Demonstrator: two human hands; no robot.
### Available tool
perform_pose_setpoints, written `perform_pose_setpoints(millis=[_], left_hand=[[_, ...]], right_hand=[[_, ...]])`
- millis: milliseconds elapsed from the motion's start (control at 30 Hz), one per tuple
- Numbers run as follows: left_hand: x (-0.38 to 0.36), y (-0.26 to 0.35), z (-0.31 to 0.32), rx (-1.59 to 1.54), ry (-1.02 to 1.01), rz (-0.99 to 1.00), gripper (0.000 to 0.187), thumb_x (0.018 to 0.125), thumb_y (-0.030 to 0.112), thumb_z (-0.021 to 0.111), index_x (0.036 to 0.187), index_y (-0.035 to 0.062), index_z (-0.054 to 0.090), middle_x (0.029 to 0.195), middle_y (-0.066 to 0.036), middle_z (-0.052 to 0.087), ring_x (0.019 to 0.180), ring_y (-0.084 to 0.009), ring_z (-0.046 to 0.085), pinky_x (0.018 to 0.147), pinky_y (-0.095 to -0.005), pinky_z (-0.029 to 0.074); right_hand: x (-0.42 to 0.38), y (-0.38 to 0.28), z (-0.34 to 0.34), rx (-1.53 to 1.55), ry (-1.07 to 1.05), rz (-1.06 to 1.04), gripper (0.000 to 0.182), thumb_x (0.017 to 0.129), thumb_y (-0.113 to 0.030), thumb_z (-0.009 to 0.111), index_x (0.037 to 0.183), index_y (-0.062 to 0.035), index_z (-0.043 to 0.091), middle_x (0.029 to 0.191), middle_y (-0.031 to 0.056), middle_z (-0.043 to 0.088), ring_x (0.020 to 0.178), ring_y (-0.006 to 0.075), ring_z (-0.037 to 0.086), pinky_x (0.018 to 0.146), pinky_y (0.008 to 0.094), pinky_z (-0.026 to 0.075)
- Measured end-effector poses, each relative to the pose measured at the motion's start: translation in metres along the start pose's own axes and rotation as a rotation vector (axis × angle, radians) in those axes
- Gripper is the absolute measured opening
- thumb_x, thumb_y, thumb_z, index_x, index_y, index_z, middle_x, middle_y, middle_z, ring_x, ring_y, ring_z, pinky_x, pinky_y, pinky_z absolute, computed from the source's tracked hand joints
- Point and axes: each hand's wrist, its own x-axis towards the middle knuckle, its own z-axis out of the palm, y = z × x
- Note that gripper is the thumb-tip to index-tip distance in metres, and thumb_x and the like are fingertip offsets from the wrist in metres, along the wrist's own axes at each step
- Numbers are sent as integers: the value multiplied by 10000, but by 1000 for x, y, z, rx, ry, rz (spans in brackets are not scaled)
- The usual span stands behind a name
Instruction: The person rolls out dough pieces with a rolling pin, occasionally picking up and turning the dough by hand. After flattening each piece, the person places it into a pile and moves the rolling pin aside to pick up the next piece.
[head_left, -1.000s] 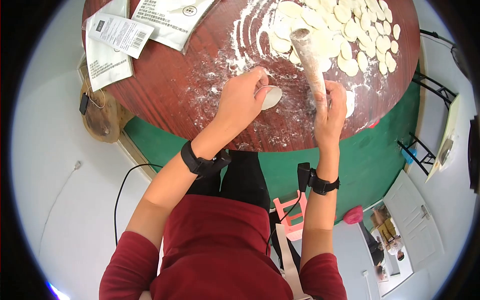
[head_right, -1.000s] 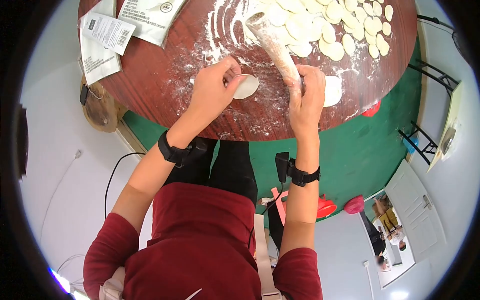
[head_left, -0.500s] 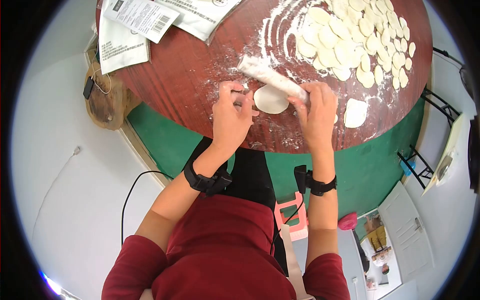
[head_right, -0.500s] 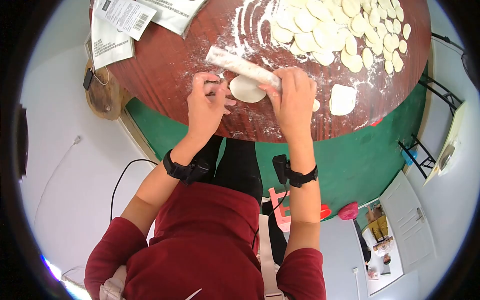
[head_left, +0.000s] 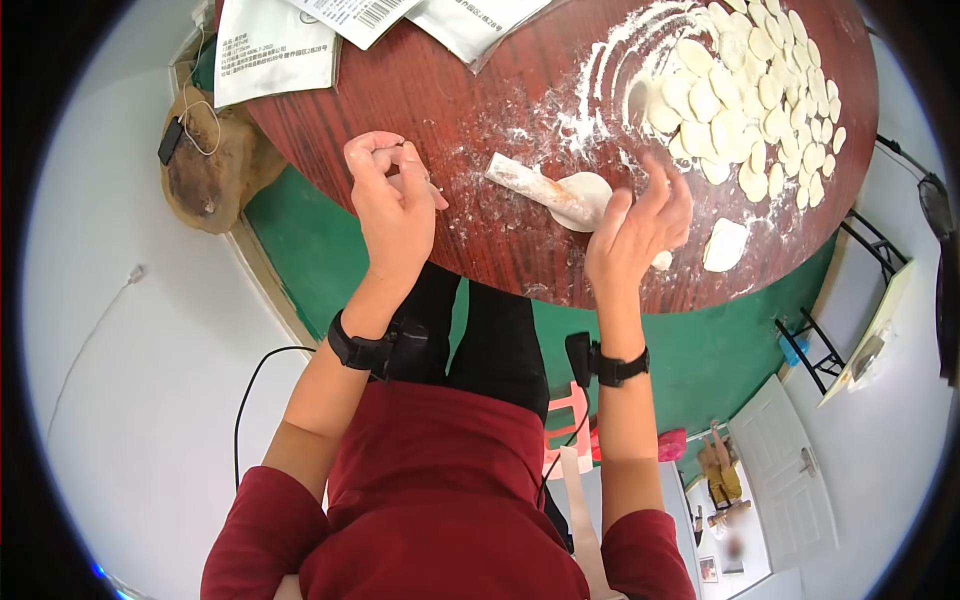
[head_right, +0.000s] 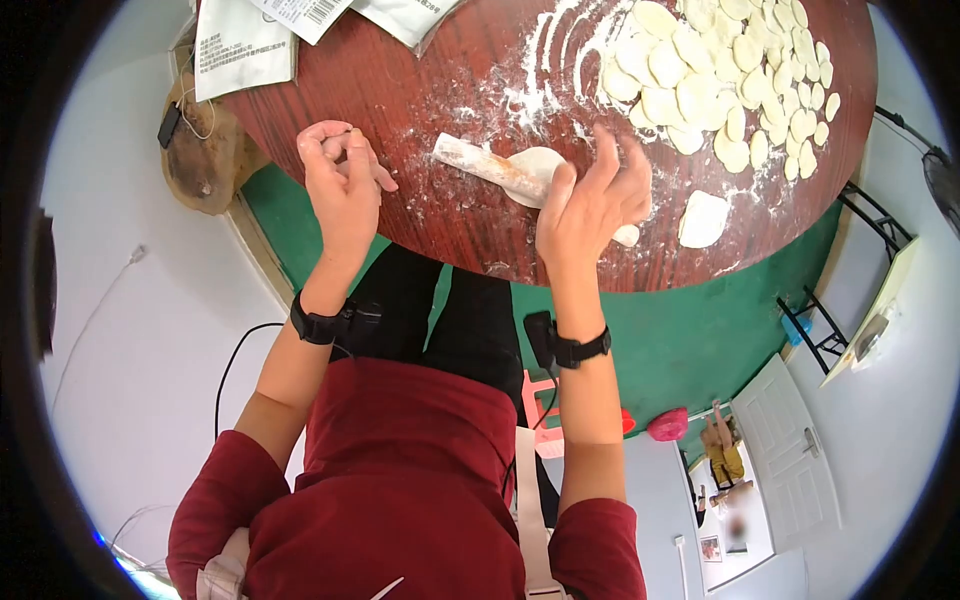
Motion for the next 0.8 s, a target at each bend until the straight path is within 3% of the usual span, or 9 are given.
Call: perform_pose_setpoints(millis=[67, 100, 200, 367, 600, 700, 800], left_hand=[[3, 1, -2, -33, 26, 19, 180, 1091, 59, 515, 1227, 15, 407, 808, -76, 574, 546, -132, 594, 498, -270, 500], [4, 1, -3, -33, 25, 14, 180, 1091, 59, 515, 1227, 15, 407, 808, -76, 574, 546, -132, 594, 498, -270, 500], [5, -1, -6, -84, -3, 25, 185, 1090, 65, 522, 1229, 17, 410, 795, -69, 570, 539, -129, 588, 491, -267, 482], [13, 3, -6, -39, 14, 113, 195, 1091, 82, 537, 1236, 23, 420, 807, -75, 599, 532, -126, 590, 464, -259, 422], [14, 15, -7, -46, 49, 7, 204, 1087, 81, 545, 1233, 8, 423, 836, -90, 627, 524, -133, 599, 483, -255, 439], [11, 9, -10, -36, 11, 85, 195, 1087, 80, 543, 1224, 3, 428, 830, -91, 627, 526, -136, 603, 497, -257, 454], [15, 12, -7, -44, 21, 94, 187, 1087, 81, 544, 1216, 2, 435, 818, -90, 624, 525, -134, 601, 509, -263, 464]], right_hand=[[16, -6, 13, -18, 18, 124, 540, 1043, -346, 489, 1541, -137, 488, 1526, 214, 384, 1456, 416, 303, 1166, 595, 188], [17, -8, 15, -52, -6, 134, 569, 1050, -348, 485, 1593, -183, 443, 1545, 223, 356, 1472, 428, 284, 1171, 612, 176], [33, -7, 19, -134, 89, 97, 603, 1047, -344, 493, 1620, -179, 406, 1546, 231, 351, 1464, 429, 283, 1161, 626, 175], [79, 5, 21, -141, 186, 26, 665, 1023, -285, 552, 1647, -190, 344, 1375, 223, 419, 1316, 381, 368, 1060, 576, 241], [40, -2, 22, -153, 148, 22, 629, 1050, -306, 518, 1640, -166, 349, 1378, 225, 426, 1300, 376, 402, 1074, 582, 235], [56, -1, 21, -63, 245, 44, 603, 1044, -289, 498, 1616, -127, 398, 1388, 237, 439, 1307, 373, 406, 1098, 565, 226], [47, -5, 20, -113, 185, 38, 599, 1032, -288, 491, 1603, -119, 427, 1430, 241, 438, 1328, 378, 400, 1105, 567, 225]])
